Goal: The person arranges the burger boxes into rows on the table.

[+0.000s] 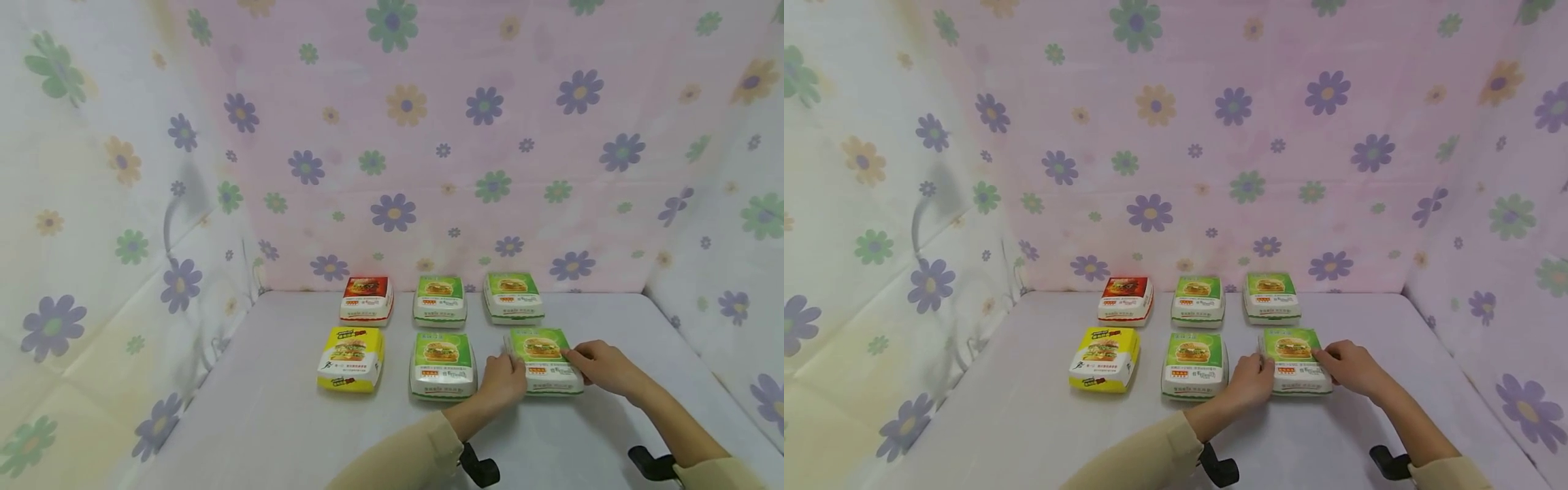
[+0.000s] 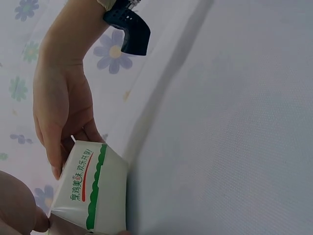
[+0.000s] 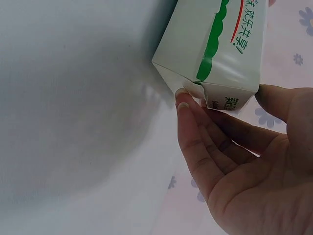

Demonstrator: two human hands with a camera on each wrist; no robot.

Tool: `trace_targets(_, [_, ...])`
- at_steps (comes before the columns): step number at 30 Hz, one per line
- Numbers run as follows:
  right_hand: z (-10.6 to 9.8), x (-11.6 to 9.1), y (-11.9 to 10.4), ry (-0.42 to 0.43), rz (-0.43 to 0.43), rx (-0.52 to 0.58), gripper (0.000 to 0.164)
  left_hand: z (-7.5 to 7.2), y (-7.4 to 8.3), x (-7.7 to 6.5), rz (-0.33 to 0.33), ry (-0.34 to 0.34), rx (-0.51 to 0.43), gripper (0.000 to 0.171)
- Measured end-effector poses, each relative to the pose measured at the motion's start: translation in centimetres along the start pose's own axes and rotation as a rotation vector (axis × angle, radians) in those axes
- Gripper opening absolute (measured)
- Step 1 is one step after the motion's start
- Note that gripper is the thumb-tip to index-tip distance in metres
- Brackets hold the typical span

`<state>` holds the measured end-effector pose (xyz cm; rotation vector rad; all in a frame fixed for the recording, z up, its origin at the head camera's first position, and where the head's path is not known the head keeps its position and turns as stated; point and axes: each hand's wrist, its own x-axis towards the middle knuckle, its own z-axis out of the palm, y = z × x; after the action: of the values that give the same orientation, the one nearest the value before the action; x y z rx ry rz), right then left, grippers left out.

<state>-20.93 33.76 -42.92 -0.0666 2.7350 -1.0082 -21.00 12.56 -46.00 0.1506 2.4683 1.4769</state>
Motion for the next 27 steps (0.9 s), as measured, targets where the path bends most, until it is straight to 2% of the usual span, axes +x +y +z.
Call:
trace_targets(5, [0.5,0.3,-0.2,0.003,-0.004,-0.008,0.048,-0.5,-0.6,0.0,0.011,-0.002,0.004,0.039])
trace_targets(10, [0.5,0.4,-0.4,-0.007,-0.001,-0.024,0.046,-0.6,-0.7,0.1,-0.003,-0.016,-0.005,0.043])
trace_targets(13, [0.1,0.4,-0.5,-0.018,-0.001,-0.044,0.047,-0.8,-0.4,-0.1,-0.027,-0.028,-0.001,0.051])
trace_targets(17, [-0.6,0.4,-0.3,-0.036,-0.009,-0.088,0.050,-1.6,0.3,-1.1,-0.073,-0.085,0.045,0.070])
trace_targets(19, [-1.0,0.2,-0.3,-0.045,-0.017,-0.105,0.051,-2.4,0.6,-2.0,-0.071,-0.132,0.082,0.074])
trace_targets(21, [-1.5,0.0,-0.2,-0.053,-0.032,-0.120,0.052,-3.7,0.8,-3.3,-0.022,-0.194,0.103,0.073])
trace_targets(23, [-2.1,-0.3,-0.2,-0.053,-0.054,-0.140,0.052,-5.3,0.9,-4.6,0.089,-0.231,0.090,0.066])
trace_targets(25, [-2.8,-0.7,-0.2,-0.041,-0.079,-0.167,0.051,-7.1,0.7,-5.9,0.240,-0.218,0.064,0.056])
trace_targets(27, [-3.6,-1.0,-0.3,-0.014,-0.125,-0.198,0.049,-9.1,0.4,-7.0,0.394,-0.153,0.073,0.046])
